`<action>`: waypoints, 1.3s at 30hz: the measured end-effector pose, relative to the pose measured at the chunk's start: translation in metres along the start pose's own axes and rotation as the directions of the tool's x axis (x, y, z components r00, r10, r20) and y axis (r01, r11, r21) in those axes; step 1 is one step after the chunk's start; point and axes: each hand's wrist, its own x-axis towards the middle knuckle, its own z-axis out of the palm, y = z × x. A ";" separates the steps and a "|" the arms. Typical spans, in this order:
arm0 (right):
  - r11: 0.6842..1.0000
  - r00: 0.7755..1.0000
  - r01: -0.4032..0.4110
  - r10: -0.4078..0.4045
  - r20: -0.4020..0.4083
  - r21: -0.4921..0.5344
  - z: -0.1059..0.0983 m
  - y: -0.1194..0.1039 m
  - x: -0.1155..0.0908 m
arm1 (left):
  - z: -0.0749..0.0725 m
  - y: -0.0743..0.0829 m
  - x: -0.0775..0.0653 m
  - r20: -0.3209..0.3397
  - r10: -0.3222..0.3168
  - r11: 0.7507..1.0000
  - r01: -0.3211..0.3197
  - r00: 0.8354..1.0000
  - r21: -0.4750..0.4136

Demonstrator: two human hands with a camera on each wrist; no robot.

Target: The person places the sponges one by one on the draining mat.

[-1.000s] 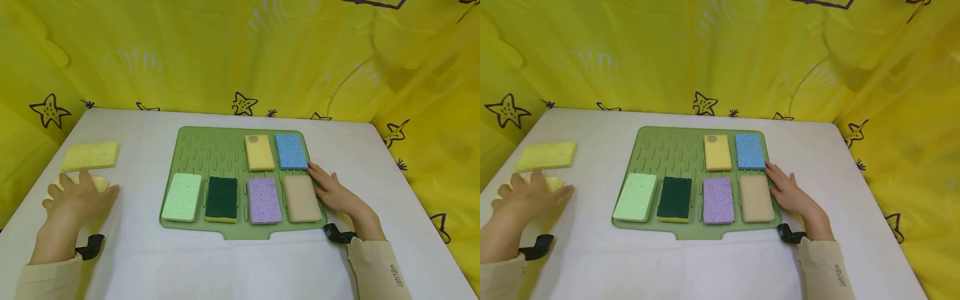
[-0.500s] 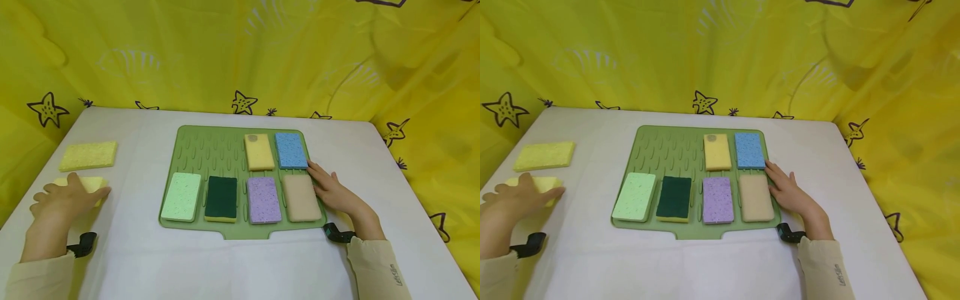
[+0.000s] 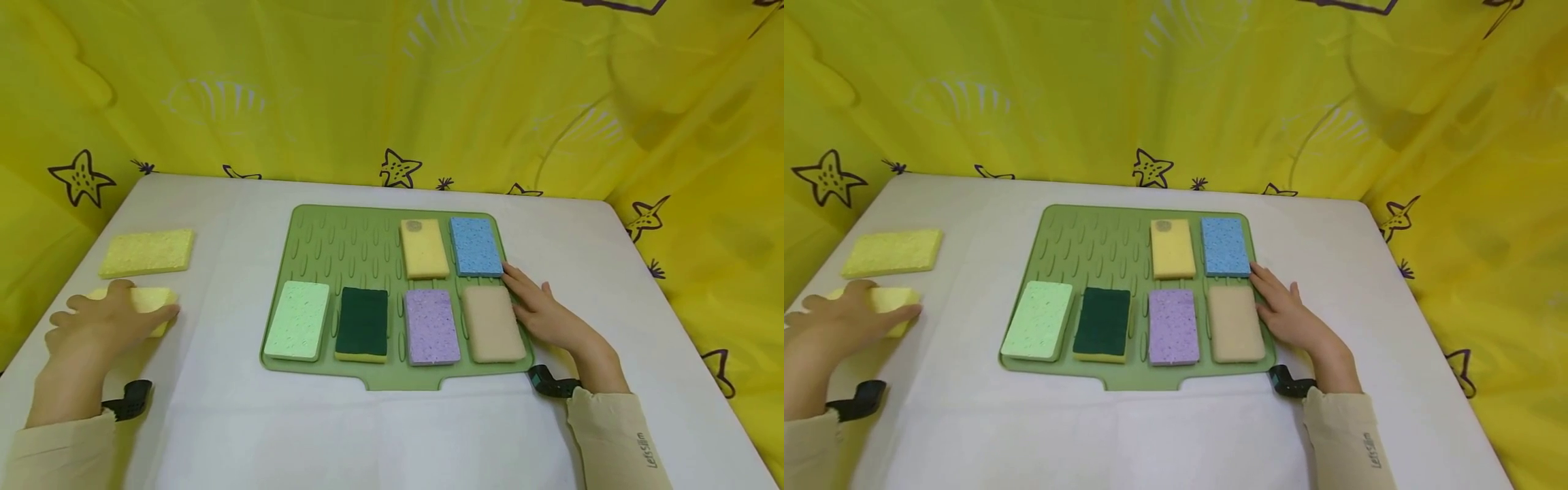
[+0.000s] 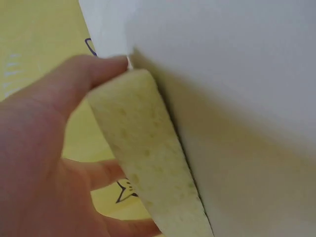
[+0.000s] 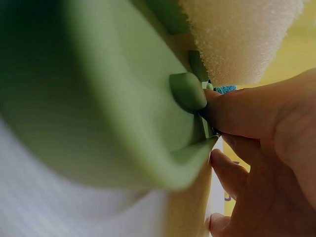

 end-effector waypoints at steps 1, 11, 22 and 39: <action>1.000 1.000 0.000 0.000 0.000 -0.001 0.000 0.000 0.000 | 0.000 -0.002 0.000 -0.006 0.001 1.000 -0.001 1.000 -0.002; 1.000 1.000 -0.001 0.001 -0.008 -0.003 0.000 -0.001 -0.001 | -0.002 -0.009 -0.004 -0.059 0.066 0.998 -0.067 0.996 -0.009; 1.000 1.000 0.006 -0.006 -0.010 -0.003 0.001 0.001 0.000 | -0.005 0.011 -0.010 -0.173 0.145 0.989 -0.150 0.974 -0.016; 1.000 1.000 -0.012 0.012 -0.006 -0.012 0.001 0.000 0.000 | -0.006 0.060 -0.009 -0.207 0.251 0.963 -0.266 0.946 -0.048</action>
